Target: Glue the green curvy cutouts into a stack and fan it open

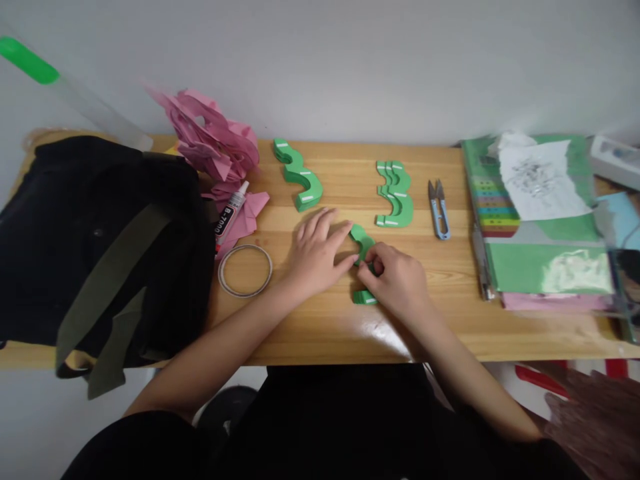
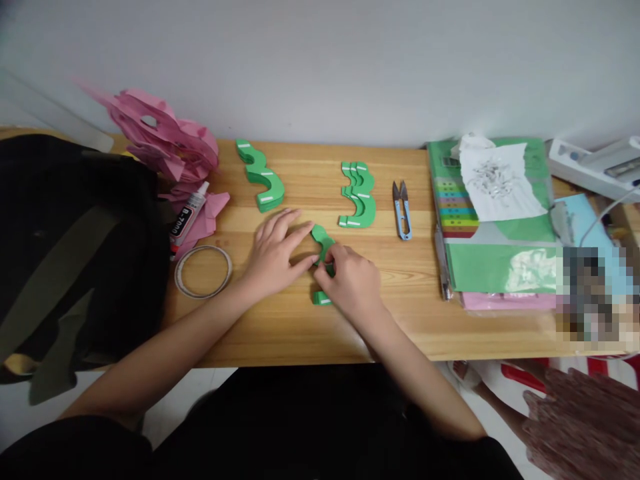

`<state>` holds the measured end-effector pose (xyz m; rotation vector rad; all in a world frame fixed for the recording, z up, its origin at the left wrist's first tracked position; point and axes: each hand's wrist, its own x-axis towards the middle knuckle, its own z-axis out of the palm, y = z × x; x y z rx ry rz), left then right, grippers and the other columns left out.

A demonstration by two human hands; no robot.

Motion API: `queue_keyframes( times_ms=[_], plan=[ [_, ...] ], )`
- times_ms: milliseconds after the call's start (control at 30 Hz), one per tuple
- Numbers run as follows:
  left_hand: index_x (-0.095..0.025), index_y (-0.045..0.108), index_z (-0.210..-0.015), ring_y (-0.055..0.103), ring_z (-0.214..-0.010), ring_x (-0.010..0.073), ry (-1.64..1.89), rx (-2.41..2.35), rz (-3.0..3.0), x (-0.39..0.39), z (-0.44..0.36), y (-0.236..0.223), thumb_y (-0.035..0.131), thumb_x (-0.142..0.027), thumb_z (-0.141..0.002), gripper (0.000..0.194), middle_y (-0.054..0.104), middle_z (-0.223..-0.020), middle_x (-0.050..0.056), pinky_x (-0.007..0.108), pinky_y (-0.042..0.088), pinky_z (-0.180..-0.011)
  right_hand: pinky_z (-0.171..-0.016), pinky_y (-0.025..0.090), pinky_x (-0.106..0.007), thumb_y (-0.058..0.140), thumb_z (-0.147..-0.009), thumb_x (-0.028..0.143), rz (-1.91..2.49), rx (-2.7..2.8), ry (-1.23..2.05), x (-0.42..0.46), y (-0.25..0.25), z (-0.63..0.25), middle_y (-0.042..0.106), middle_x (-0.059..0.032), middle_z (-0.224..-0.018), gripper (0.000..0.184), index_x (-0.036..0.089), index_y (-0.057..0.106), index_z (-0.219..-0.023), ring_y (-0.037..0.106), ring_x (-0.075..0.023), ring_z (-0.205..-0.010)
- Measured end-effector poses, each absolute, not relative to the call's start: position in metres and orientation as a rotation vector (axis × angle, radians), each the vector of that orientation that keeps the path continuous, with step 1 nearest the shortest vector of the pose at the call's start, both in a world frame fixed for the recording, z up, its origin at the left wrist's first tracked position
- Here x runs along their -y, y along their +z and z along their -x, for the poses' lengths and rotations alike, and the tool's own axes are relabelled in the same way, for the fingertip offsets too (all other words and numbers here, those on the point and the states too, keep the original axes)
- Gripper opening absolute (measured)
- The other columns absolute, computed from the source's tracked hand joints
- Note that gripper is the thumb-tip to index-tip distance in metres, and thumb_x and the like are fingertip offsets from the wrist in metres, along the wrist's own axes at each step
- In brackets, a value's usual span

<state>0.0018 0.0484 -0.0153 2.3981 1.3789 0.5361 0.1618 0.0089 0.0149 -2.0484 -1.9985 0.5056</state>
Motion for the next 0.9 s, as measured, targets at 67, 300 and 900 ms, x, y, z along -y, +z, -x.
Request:
queue_keyframes(
  times_ms=[67, 300, 900],
  plan=[
    [-0.019, 0.054, -0.127, 0.035, -0.135, 0.0314, 0.54, -1.381, -2.401, -0.0482, -0.0017, -0.0153, 0.067, -0.04, -0.082, 0.051, 0.044, -0.142, 0.016, 0.049, 0.03, -0.109, -0.051, 0.027, -0.025, 0.052, -0.074, 0.031, 2.057, 2.003, 0.5, -0.0085, 0.0153, -0.1617, 0.058, -0.0017, -0.062, 0.014, 0.02, 0.059, -0.074, 0.048, -0.0133, -0.052],
    [-0.02, 0.055, -0.127, 0.036, -0.135, 0.0311, 0.548, -1.38, -2.395, -0.0483, -0.0019, -0.015, 0.066, -0.041, -0.083, 0.049, 0.045, -0.141, 0.015, 0.049, 0.031, -0.109, -0.052, 0.03, -0.025, 0.052, -0.073, 0.026, 1.993, 1.987, 0.581, -0.007, 0.0155, -0.1684, 0.059, -0.0004, -0.06, 0.01, 0.019, 0.059, -0.076, 0.052, -0.0139, -0.052],
    [-0.019, 0.054, -0.128, 0.035, -0.135, 0.032, 0.543, -1.369, -2.398, -0.0484, -0.0014, -0.0154, 0.063, -0.04, -0.085, 0.049, 0.043, -0.142, 0.016, 0.05, 0.03, -0.109, -0.054, 0.03, -0.025, 0.054, -0.073, 0.024, 2.068, 1.977, 0.599, -0.0078, 0.0158, -0.1666, 0.062, -0.0014, -0.062, 0.009, 0.019, 0.06, -0.078, 0.053, -0.0144, -0.054]
  ],
)
